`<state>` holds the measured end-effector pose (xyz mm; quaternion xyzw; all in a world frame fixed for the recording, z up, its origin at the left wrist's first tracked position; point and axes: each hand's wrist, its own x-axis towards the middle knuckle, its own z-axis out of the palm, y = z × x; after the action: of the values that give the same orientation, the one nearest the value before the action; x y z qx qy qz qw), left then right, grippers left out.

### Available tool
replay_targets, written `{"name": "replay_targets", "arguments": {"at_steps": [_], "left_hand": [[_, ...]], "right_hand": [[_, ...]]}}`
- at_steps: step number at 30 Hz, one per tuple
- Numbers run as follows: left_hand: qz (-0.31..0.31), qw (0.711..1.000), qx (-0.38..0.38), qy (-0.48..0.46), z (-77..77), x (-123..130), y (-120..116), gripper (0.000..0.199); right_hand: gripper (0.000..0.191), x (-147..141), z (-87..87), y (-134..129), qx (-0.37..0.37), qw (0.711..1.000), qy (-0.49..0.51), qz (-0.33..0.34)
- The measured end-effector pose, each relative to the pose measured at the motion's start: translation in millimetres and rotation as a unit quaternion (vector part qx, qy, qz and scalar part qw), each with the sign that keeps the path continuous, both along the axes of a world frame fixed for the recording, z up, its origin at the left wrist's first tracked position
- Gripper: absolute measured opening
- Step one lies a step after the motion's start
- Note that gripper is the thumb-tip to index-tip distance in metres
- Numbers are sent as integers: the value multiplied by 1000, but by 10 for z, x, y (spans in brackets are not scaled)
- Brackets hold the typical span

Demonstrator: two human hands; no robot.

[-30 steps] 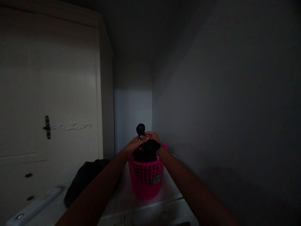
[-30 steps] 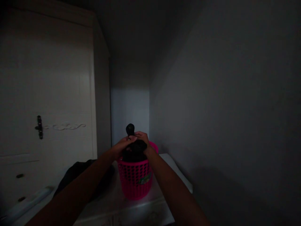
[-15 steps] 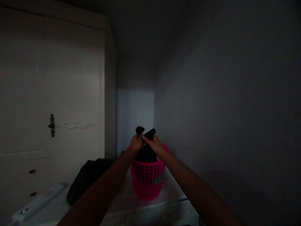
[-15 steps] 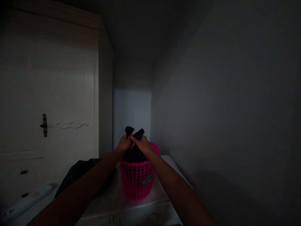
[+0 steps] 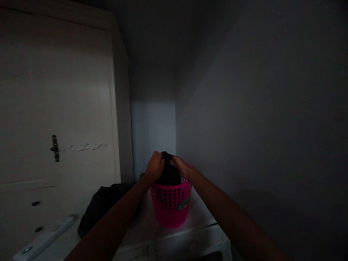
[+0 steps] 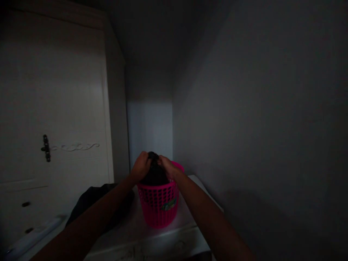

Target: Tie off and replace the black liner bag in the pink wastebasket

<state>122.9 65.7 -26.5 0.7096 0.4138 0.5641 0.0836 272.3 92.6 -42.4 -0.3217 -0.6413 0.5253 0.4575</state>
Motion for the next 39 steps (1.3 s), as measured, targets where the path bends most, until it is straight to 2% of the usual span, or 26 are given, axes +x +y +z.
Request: {"name": "replay_targets", "arguments": {"at_steps": [2,3,7,9,10,12,14,16,18,20,23,25,27,29,31,33,34,35,37,39], "left_hand": [[9,999,-42,-26,1,-18,31,14],[7,997,-66,-39,4,-26,45,15],[-4,990,-120,-76,17,-53,90,16],[-18,985,-146,-93,20,-59,115,23],[-25,981,-160,-102,21,-60,129,27],[-33,975,-185,-120,25,-55,159,35],[-37,970,-203,-130,34,-53,185,38],[-41,967,-216,-132,45,-74,200,41],[-39,966,-221,-130,51,-149,194,43],[-17,967,-217,-130,39,-289,170,43],[47,970,-204,-127,-26,-558,123,38],[87,970,-193,-120,-89,-695,98,33],[116,970,-181,-110,-146,-753,70,31],[140,972,-162,-101,-184,-737,4,40],[188,977,-75,-64,-210,-668,-131,58],[222,972,74,25,-241,-563,-330,66],[212,963,142,88,-264,-500,-442,61],[179,952,188,164,-293,-431,-552,52],[84,922,216,310,-370,-289,-737,34],[32,893,200,403,-467,-166,-850,25]], "right_hand": [[22,35,6,-56,-34,998,1,61],[27,52,5,-75,-34,997,8,69],[66,88,-33,-82,4,997,60,39],[69,82,-52,-73,70,997,24,9],[68,73,-56,-75,131,991,-6,-20],[63,53,-47,-101,285,953,-65,-85],[46,46,-26,-142,416,895,-118,-112],[23,83,-11,-169,486,852,-154,-116],[15,197,-28,-160,510,834,-171,-123],[13,394,-90,-113,505,835,-181,-119],[7,752,-237,-27,463,856,-208,-95],[10,930,-305,3,430,872,-217,-90],[18,997,-301,5,402,885,-214,-95],[26,945,-224,-11,376,896,-207,-112],[41,799,-118,-20,354,900,-224,-124],[70,594,-43,-3,338,893,-278,-105],[77,481,-28,19,330,887,-312,-79],[73,367,-26,49,318,881,-346,-47],[46,164,-41,124,291,874,-389,10],[20,27,-35,209,273,882,-384,7]]}}
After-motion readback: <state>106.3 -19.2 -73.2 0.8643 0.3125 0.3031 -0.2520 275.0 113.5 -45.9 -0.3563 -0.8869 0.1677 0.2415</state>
